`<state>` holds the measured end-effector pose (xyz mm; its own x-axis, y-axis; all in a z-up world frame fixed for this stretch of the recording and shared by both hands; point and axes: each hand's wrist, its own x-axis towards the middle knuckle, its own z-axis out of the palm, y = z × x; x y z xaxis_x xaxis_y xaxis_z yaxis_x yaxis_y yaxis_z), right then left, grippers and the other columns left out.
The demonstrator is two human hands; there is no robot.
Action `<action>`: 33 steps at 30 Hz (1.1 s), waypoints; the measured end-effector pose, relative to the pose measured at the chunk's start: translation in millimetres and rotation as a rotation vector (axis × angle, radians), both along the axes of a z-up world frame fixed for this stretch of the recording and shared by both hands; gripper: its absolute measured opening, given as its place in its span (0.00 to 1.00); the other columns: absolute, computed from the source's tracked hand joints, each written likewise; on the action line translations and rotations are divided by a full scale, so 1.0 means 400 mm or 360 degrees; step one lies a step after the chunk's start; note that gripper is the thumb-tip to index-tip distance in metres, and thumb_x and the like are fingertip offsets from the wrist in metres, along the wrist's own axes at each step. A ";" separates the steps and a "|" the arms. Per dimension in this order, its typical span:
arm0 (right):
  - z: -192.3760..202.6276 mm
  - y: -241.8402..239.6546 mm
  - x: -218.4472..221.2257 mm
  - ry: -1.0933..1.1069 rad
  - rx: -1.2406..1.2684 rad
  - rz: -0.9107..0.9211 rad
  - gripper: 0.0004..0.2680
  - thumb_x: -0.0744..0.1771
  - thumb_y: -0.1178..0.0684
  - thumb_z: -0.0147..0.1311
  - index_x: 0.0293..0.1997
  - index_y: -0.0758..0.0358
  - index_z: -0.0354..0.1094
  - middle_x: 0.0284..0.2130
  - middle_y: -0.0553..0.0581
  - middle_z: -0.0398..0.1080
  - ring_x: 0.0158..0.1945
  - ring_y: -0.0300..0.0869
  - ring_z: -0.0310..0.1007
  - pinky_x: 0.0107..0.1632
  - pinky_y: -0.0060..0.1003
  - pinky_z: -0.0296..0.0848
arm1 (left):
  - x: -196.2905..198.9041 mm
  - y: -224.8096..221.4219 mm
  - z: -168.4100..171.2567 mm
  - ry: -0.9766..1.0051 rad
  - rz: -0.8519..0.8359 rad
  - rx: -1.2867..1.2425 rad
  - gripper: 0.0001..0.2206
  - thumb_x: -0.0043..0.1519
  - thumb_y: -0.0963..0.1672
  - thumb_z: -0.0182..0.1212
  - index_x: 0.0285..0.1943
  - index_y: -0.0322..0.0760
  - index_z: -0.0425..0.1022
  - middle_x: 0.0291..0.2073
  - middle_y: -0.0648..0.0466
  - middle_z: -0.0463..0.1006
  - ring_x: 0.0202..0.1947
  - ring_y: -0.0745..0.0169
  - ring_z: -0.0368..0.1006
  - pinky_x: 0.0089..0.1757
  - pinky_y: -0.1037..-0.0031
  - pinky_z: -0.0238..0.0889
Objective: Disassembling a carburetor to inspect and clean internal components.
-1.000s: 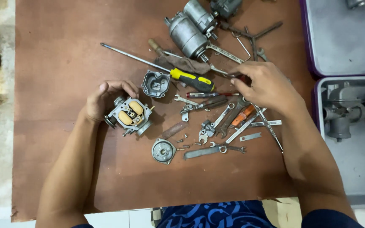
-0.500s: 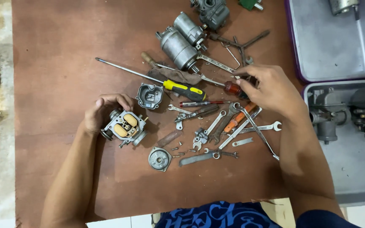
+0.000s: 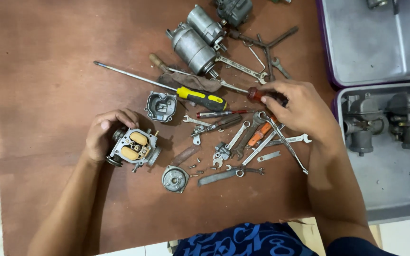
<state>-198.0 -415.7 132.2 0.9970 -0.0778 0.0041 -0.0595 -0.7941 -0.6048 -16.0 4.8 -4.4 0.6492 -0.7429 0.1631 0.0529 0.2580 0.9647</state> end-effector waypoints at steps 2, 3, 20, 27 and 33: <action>0.006 0.013 0.006 -0.0010 0.0014 0.0004 0.09 0.65 0.59 0.60 0.49 0.64 0.77 0.39 0.66 0.78 0.45 0.61 0.78 0.47 0.53 0.75 | -0.017 -0.002 0.003 -0.0046 0.0101 0.0021 0.31 0.61 0.56 0.43 0.36 0.18 0.74 0.31 0.32 0.74 0.40 0.38 0.72 0.47 0.59 0.63; 0.011 0.019 0.007 -0.0025 0.0021 0.0005 0.09 0.65 0.60 0.61 0.49 0.66 0.77 0.40 0.68 0.78 0.45 0.63 0.77 0.47 0.53 0.74 | -0.026 -0.004 0.004 -0.0099 0.0199 0.0037 0.30 0.62 0.55 0.43 0.36 0.18 0.74 0.32 0.32 0.74 0.40 0.37 0.73 0.48 0.60 0.63; 0.002 0.057 -0.029 -0.0079 0.0040 0.0160 0.08 0.65 0.60 0.61 0.47 0.67 0.77 0.39 0.67 0.78 0.44 0.61 0.79 0.47 0.51 0.75 | -0.216 -0.024 0.025 -0.0039 0.1016 0.0155 0.10 0.66 0.43 0.55 0.41 0.25 0.71 0.38 0.41 0.72 0.46 0.53 0.70 0.52 0.69 0.61; 0.010 0.083 -0.042 -0.0158 0.0104 0.0215 0.08 0.65 0.60 0.61 0.47 0.69 0.77 0.38 0.68 0.78 0.43 0.61 0.79 0.47 0.50 0.76 | -0.228 -0.029 0.012 -0.0110 0.1054 0.0085 0.12 0.65 0.45 0.55 0.41 0.24 0.71 0.38 0.39 0.72 0.45 0.50 0.70 0.52 0.66 0.62; 0.009 0.030 -0.076 -0.0308 0.0023 0.0078 0.07 0.66 0.62 0.61 0.48 0.69 0.77 0.40 0.67 0.78 0.45 0.60 0.79 0.47 0.49 0.76 | -0.219 -0.028 0.014 -0.0098 0.1012 0.0012 0.15 0.64 0.47 0.53 0.41 0.24 0.70 0.38 0.38 0.71 0.46 0.49 0.70 0.53 0.65 0.62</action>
<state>-228.3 -403.7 135.9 0.9802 -0.0305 0.1954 0.0978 -0.7842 -0.6127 -103.6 -6.6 1.3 0.9533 -0.2169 0.2104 -0.1638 0.2142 0.9630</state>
